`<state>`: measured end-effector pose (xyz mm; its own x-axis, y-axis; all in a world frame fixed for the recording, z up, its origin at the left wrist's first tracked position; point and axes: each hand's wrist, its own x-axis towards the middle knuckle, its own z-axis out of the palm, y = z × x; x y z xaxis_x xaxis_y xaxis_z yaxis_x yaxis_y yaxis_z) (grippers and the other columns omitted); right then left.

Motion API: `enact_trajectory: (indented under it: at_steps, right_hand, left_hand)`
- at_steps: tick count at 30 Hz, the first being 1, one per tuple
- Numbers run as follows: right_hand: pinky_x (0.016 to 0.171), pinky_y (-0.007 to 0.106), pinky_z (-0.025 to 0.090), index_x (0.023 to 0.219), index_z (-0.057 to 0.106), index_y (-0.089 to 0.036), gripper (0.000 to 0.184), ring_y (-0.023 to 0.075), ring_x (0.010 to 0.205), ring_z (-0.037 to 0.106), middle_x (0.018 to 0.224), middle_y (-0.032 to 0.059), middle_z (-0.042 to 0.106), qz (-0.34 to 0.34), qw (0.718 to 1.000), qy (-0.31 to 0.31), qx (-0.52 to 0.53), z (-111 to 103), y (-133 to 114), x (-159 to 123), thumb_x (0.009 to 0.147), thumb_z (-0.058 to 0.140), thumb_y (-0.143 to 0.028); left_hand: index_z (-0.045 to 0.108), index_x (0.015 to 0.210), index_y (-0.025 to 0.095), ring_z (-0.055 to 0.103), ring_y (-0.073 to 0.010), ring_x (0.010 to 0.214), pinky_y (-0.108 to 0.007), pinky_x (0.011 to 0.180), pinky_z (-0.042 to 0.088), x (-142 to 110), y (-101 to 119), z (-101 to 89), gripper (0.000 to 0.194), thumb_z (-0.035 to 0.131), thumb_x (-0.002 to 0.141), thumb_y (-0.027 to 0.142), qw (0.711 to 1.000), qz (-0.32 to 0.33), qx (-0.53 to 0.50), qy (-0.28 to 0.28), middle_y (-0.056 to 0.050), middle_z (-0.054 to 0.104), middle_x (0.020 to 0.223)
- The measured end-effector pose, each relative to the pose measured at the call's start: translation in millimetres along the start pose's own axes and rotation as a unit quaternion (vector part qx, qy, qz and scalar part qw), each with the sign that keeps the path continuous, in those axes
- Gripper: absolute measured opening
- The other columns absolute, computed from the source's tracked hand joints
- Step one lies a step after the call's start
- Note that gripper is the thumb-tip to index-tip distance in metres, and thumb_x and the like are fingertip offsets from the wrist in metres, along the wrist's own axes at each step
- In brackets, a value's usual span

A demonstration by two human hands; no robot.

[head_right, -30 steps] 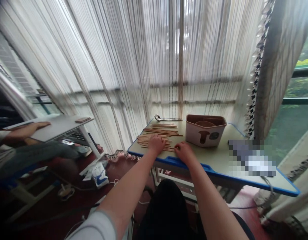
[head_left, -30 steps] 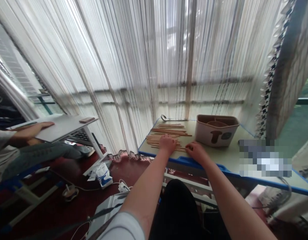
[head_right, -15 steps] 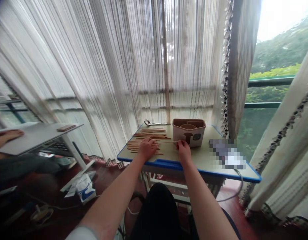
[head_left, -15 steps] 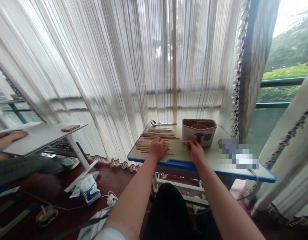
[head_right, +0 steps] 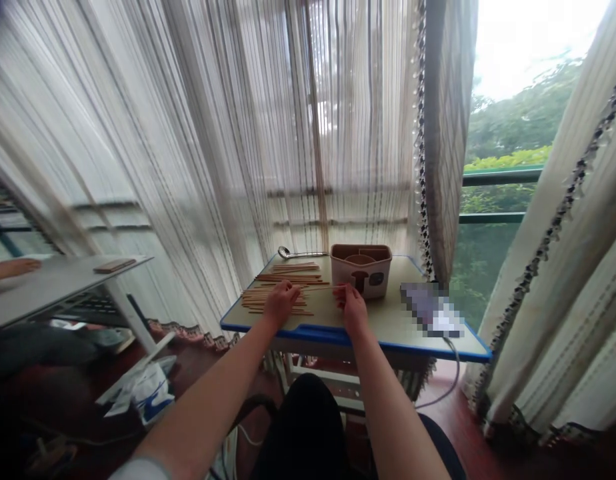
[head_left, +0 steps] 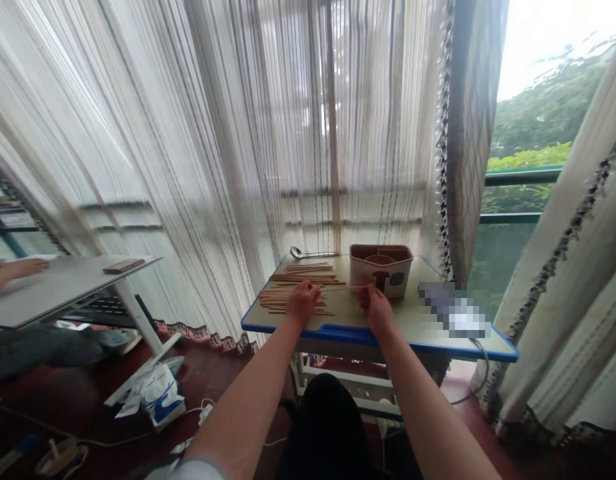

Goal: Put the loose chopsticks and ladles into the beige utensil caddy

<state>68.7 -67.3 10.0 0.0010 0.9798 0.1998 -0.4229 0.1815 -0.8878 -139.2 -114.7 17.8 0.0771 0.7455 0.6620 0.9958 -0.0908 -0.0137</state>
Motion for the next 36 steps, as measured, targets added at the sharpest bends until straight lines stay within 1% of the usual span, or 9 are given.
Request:
enact_trajectory:
  at_steps: [6,9,11,14,17,22,28,32,36]
  right_hand:
    - [0.059,0.027,0.043,0.090,0.056,-0.019,0.036,0.0140,0.060,0.050,0.068,0.0003,0.056,-0.208,0.966,0.122,-0.093,-1.7,-19.1,-5.0,0.087,0.044,-0.053]
    - [0.064,0.027,0.045,0.086,0.055,-0.019,0.029,0.0141,0.070,0.055,0.086,0.0042,0.061,-0.304,0.928,0.076,-0.200,0.6,-60.8,2.4,0.089,0.045,-0.047]
    - [0.063,0.027,0.045,0.083,0.056,-0.019,0.028,0.0146,0.069,0.057,0.085,0.0048,0.063,-0.347,0.900,0.038,-0.262,1.8,-96.3,13.5,0.090,0.045,-0.044]
    - [0.066,0.029,0.046,0.086,0.056,-0.019,0.023,0.0151,0.070,0.058,0.083,0.0043,0.063,-0.435,0.841,0.118,-0.299,2.3,-145.3,33.9,0.091,0.046,-0.039]
    - [0.064,0.027,0.046,0.083,0.055,-0.020,0.022,0.0141,0.070,0.058,0.084,0.0050,0.063,-0.484,0.808,0.135,-0.306,4.5,-178.3,51.7,0.092,0.044,-0.037]
    - [0.059,0.025,0.044,0.078,0.061,-0.019,0.024,0.0130,0.063,0.058,0.072,0.0030,0.065,-0.488,0.780,0.101,-0.378,23.1,-205.8,77.4,0.088,0.050,-0.037]
    - [0.058,0.026,0.039,0.074,0.070,-0.019,0.023,0.0133,0.057,0.057,0.063,0.0026,0.066,-0.395,0.747,-0.068,-0.530,48.7,-209.4,103.7,0.083,0.056,-0.035]
    - [0.057,0.026,0.039,0.072,0.071,-0.019,0.021,0.0136,0.058,0.058,0.063,0.0029,0.067,-0.349,0.758,-0.120,-0.538,47.9,-197.6,117.8,0.080,0.059,-0.034]
    - [0.056,0.025,0.041,0.074,0.071,-0.017,0.019,0.0120,0.055,0.057,0.060,0.0015,0.065,-0.323,0.784,-0.162,-0.504,41.7,-191.0,132.4,0.078,0.060,-0.032]
  left_hand:
    - [0.067,0.103,0.025,0.052,-0.0190,0.086,-0.033,0.080,0.044,33.5,26.6,3.7,0.025,0.045,0.094,0.032,0.994,0.060,-0.042,0.076,-0.006,0.057,0.091]
    - [0.064,0.111,0.024,0.054,-0.0189,0.088,-0.034,0.082,0.046,60.1,45.7,12.1,0.028,0.042,0.095,0.032,0.983,0.081,-0.104,0.125,-0.006,0.057,0.093]
    - [0.057,0.120,0.021,0.055,-0.0205,0.092,-0.037,0.086,0.046,76.9,57.3,21.0,0.034,0.045,0.093,0.037,0.971,0.044,-0.154,0.177,-0.008,0.057,0.096]
    - [0.037,0.137,0.013,0.054,-0.0258,0.102,-0.044,0.090,0.046,94.3,70.8,39.8,0.066,0.053,0.086,0.051,0.938,-0.061,-0.235,0.248,-0.014,0.055,0.108]
    - [0.023,0.142,0.011,0.052,-0.0287,0.111,-0.047,0.092,0.047,100.3,77.8,62.9,0.079,0.053,0.083,0.055,0.919,-0.093,-0.298,0.242,-0.019,0.052,0.119]
    - [0.025,0.142,0.012,0.047,-0.0323,0.124,-0.051,0.101,0.041,100.5,78.0,91.2,0.084,0.060,0.079,0.053,0.930,-0.071,-0.321,0.164,-0.022,0.043,0.136]
    - [0.023,0.143,0.016,0.052,-0.0305,0.118,-0.049,0.098,0.044,98.9,74.9,95.4,0.086,0.066,0.075,0.047,0.893,-0.125,-0.428,0.063,-0.020,0.045,0.138]
    - [0.026,0.142,0.023,0.060,-0.0244,0.103,-0.041,0.087,0.050,95.5,78.0,85.4,0.074,0.063,0.080,0.039,0.843,-0.076,-0.532,-0.001,-0.011,0.060,0.122]
    - [0.040,0.133,0.023,0.060,-0.0223,0.096,-0.037,0.083,0.050,94.7,81.7,77.7,0.062,0.067,0.078,0.035,0.835,-0.083,-0.544,-0.006,-0.008,0.064,0.113]
